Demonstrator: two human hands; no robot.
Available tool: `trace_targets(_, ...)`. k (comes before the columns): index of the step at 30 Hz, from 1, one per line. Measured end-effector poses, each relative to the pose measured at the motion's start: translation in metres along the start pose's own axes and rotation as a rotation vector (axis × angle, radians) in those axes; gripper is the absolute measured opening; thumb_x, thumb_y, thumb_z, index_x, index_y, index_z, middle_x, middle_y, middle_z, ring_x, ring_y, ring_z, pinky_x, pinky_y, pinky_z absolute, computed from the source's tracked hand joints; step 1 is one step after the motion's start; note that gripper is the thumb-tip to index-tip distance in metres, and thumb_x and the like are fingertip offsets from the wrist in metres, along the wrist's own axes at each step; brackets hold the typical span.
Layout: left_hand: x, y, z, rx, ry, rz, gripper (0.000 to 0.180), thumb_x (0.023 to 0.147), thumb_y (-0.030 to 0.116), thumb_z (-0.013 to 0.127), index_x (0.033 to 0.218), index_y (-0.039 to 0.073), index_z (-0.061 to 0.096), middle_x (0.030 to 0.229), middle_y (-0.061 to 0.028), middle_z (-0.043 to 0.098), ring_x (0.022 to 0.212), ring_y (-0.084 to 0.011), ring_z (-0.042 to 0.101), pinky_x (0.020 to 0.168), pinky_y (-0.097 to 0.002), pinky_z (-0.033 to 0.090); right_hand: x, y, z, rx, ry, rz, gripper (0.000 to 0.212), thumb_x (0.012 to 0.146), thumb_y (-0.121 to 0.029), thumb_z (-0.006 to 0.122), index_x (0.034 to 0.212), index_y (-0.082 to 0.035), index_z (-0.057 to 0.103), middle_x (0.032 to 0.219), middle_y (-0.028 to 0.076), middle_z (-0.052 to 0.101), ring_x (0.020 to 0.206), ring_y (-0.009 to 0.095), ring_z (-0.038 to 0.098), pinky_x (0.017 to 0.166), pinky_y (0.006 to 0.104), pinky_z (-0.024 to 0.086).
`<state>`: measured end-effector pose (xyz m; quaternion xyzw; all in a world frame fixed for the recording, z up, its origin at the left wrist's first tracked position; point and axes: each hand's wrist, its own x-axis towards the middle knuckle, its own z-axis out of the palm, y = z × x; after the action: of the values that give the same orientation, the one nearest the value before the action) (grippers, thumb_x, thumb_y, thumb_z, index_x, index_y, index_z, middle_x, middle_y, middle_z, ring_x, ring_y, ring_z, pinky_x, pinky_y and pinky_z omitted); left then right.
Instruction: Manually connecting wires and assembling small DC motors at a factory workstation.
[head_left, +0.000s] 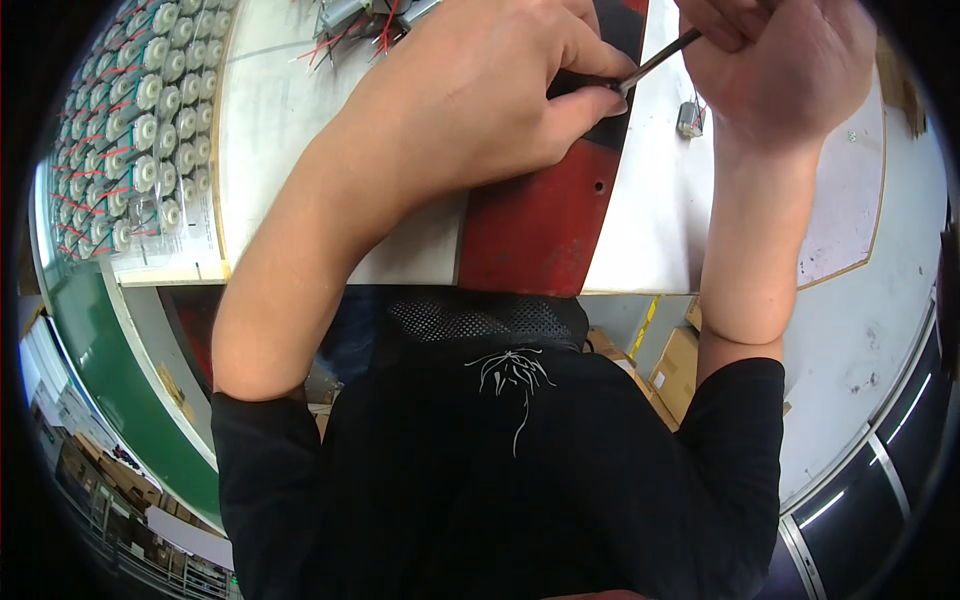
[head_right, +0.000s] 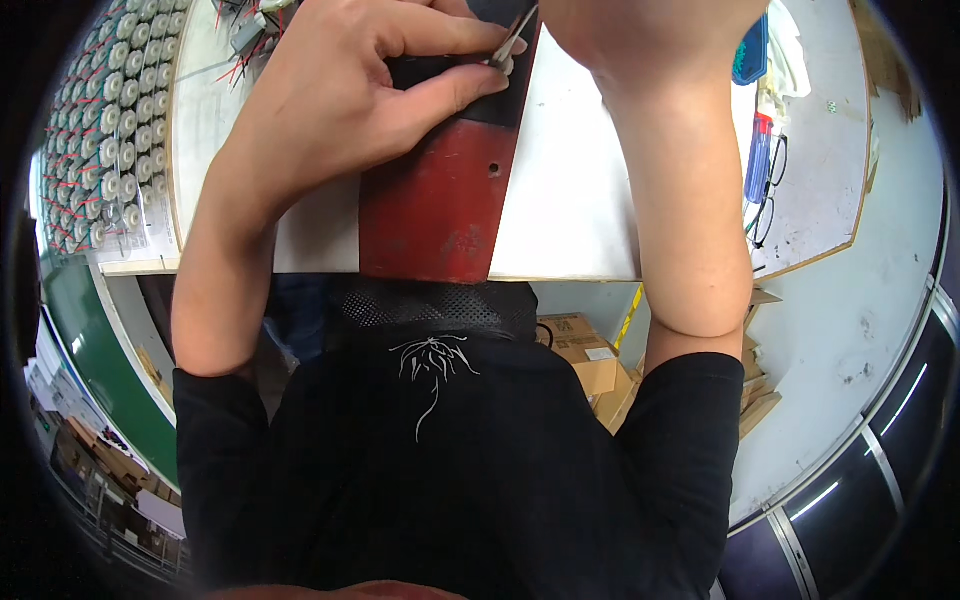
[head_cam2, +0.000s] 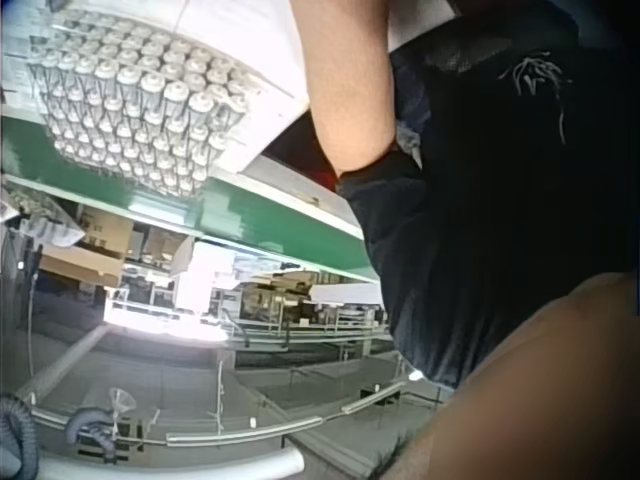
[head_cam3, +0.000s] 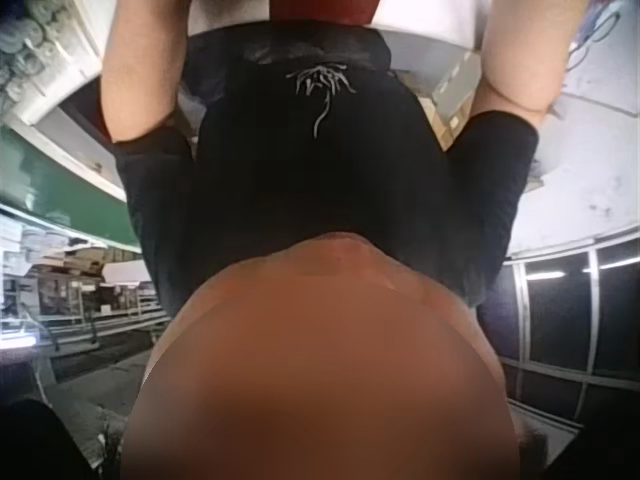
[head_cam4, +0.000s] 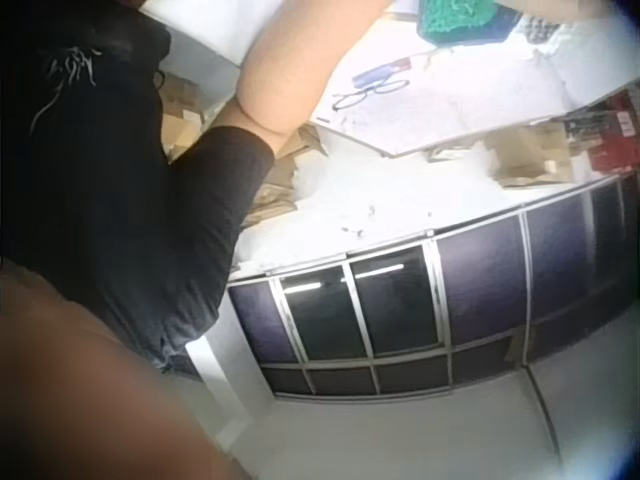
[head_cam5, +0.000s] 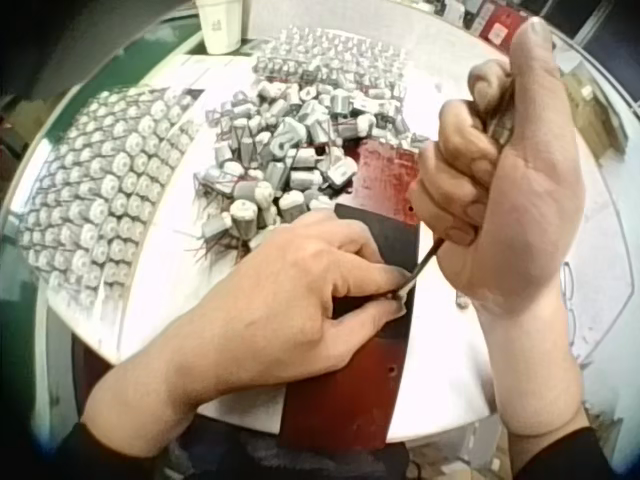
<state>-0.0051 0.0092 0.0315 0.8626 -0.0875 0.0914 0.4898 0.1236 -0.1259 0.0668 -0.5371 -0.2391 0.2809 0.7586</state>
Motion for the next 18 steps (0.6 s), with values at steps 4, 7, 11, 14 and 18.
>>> trace_targets(4, -0.0010, -0.0013, -0.0001, 0.015, 0.011, 0.026, 0.016, 0.085, 0.011, 0.074, 0.095, -0.001, 0.078, 0.084, -0.0128, 0.067, 0.082, -0.0289, 0.064, 0.077, -0.0393, 0.051, 0.0006, 0.0006, -0.0004, 0.085, 0.005, 0.022, 0.017, 0.103, -0.028, 0.057, 0.099, -0.011, 0.054, 0.072, -0.001, 0.046, 0.052, 0.007, 0.037, 0.045, 0.0225, 0.030)
trace_targets(7, 0.0000, -0.0013, 0.0001, 0.011, -0.013, 0.006, 0.017, 0.085, 0.011, 0.074, 0.096, -0.001, 0.078, 0.084, -0.0126, 0.067, 0.082, -0.0285, 0.063, 0.077, -0.0390, 0.051, 0.0011, -0.0005, -0.0020, 0.149, 0.009, 0.034, 0.018, 0.104, -0.029, 0.056, 0.098, -0.012, 0.054, 0.071, -0.002, 0.045, 0.051, 0.007, 0.036, 0.044, 0.0224, 0.030)
trace_targets(11, -0.0002, -0.0006, -0.0002, 0.013, -0.011, 0.016, 0.017, 0.085, 0.010, 0.074, 0.097, -0.001, 0.078, 0.084, -0.0125, 0.067, 0.082, -0.0284, 0.063, 0.076, -0.0385, 0.051, 0.0007, -0.0027, -0.0032, 0.236, 0.015, 0.051, 0.020, 0.104, -0.030, 0.055, 0.096, -0.012, 0.053, 0.070, -0.002, 0.044, 0.050, 0.006, 0.035, 0.043, 0.0224, 0.029)
trace_targets(14, -0.0011, 0.0000, 0.0006, 0.019, 0.006, 0.023, 0.016, 0.085, 0.010, 0.074, 0.096, -0.001, 0.078, 0.084, -0.0126, 0.067, 0.082, -0.0283, 0.063, 0.076, -0.0385, 0.051, 0.0022, -0.0032, -0.0055, 0.301, 0.020, 0.063, 0.021, 0.105, -0.031, 0.055, 0.095, -0.013, 0.052, 0.069, -0.003, 0.043, 0.049, 0.006, 0.034, 0.042, 0.0223, 0.028)
trace_targets(18, -0.0017, 0.0003, 0.0014, 0.012, 0.001, 0.012, 0.016, 0.085, 0.010, 0.073, 0.096, -0.001, 0.078, 0.084, -0.0128, 0.067, 0.082, -0.0284, 0.063, 0.075, -0.0387, 0.051, 0.0029, -0.0016, -0.0046, 0.388, 0.028, 0.078, 0.022, 0.105, -0.032, 0.054, 0.094, -0.013, 0.051, 0.068, -0.003, 0.042, 0.048, 0.006, 0.033, 0.042, 0.0222, 0.028)
